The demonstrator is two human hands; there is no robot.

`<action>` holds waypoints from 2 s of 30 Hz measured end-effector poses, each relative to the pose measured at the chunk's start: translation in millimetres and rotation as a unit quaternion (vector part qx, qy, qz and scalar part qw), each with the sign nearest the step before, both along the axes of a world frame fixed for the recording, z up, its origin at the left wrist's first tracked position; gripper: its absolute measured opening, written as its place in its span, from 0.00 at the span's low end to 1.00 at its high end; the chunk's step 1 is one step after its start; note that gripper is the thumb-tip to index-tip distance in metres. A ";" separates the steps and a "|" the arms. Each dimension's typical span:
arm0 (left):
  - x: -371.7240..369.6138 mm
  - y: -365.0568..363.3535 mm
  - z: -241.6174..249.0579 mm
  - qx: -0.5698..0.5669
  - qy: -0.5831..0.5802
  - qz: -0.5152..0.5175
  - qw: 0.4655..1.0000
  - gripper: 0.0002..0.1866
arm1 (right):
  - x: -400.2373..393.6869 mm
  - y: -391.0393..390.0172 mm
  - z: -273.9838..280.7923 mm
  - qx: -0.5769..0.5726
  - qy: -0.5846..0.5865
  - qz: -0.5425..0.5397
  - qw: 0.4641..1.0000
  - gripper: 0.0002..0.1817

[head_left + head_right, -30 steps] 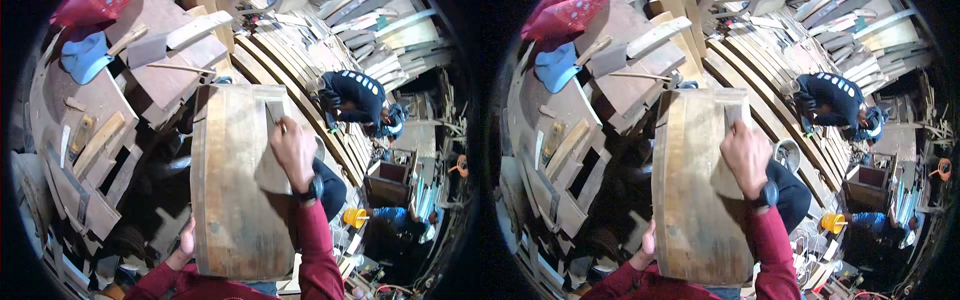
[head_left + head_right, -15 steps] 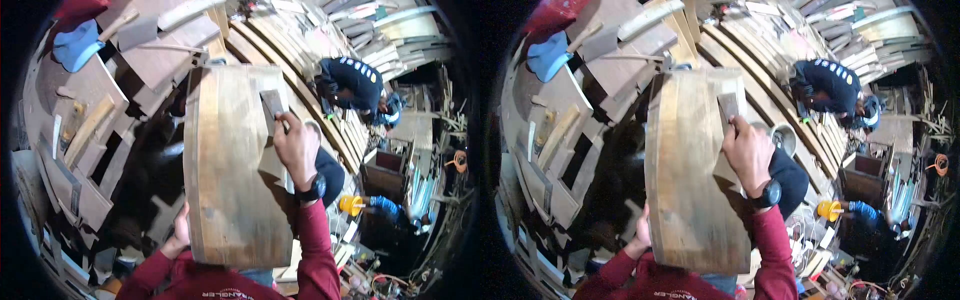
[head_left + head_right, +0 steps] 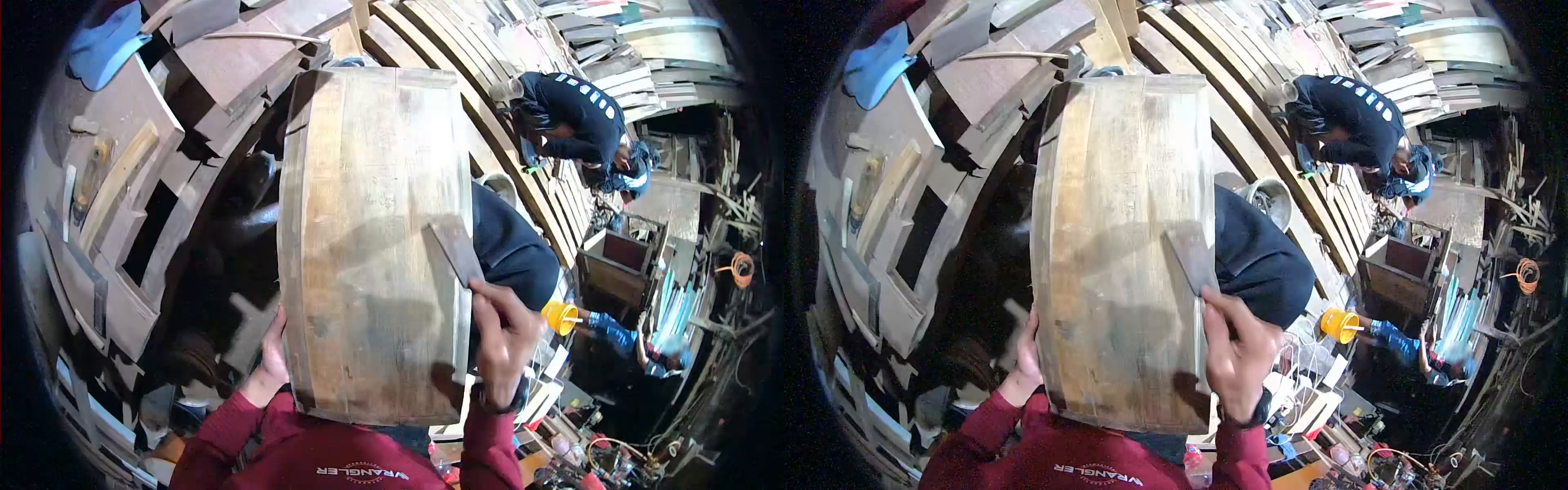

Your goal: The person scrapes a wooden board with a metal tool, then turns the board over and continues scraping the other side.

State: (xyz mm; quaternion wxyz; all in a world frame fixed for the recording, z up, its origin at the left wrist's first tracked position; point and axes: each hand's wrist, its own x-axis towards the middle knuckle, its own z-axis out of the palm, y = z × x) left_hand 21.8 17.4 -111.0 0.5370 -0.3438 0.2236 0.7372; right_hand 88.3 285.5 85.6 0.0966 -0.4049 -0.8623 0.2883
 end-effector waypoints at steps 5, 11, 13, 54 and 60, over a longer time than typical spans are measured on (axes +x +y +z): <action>5.7 -13.4 -20.6 0.094 0.018 -0.033 0.995 0.35 | 51.0 -37.3 28.3 0.025 -0.080 -0.021 0.996 0.12; -1.0 -0.5 -4.8 0.004 0.115 -0.057 0.992 0.36 | 66.3 -60.0 24.9 0.041 -0.096 -0.001 0.995 0.13; -3.8 1.5 4.2 0.026 0.049 -0.034 0.998 0.36 | 45.2 -46.8 4.8 0.028 -0.070 0.021 0.997 0.13; 2.1 -2.1 -22.8 0.081 0.254 -0.049 0.963 0.29 | 122.4 -70.4 75.6 -0.629 0.574 -0.080 0.518 0.21; 1.5 -2.4 -22.7 0.086 0.333 -0.043 0.938 0.27 | 130.6 -36.0 76.0 -0.633 0.698 -0.098 0.320 0.05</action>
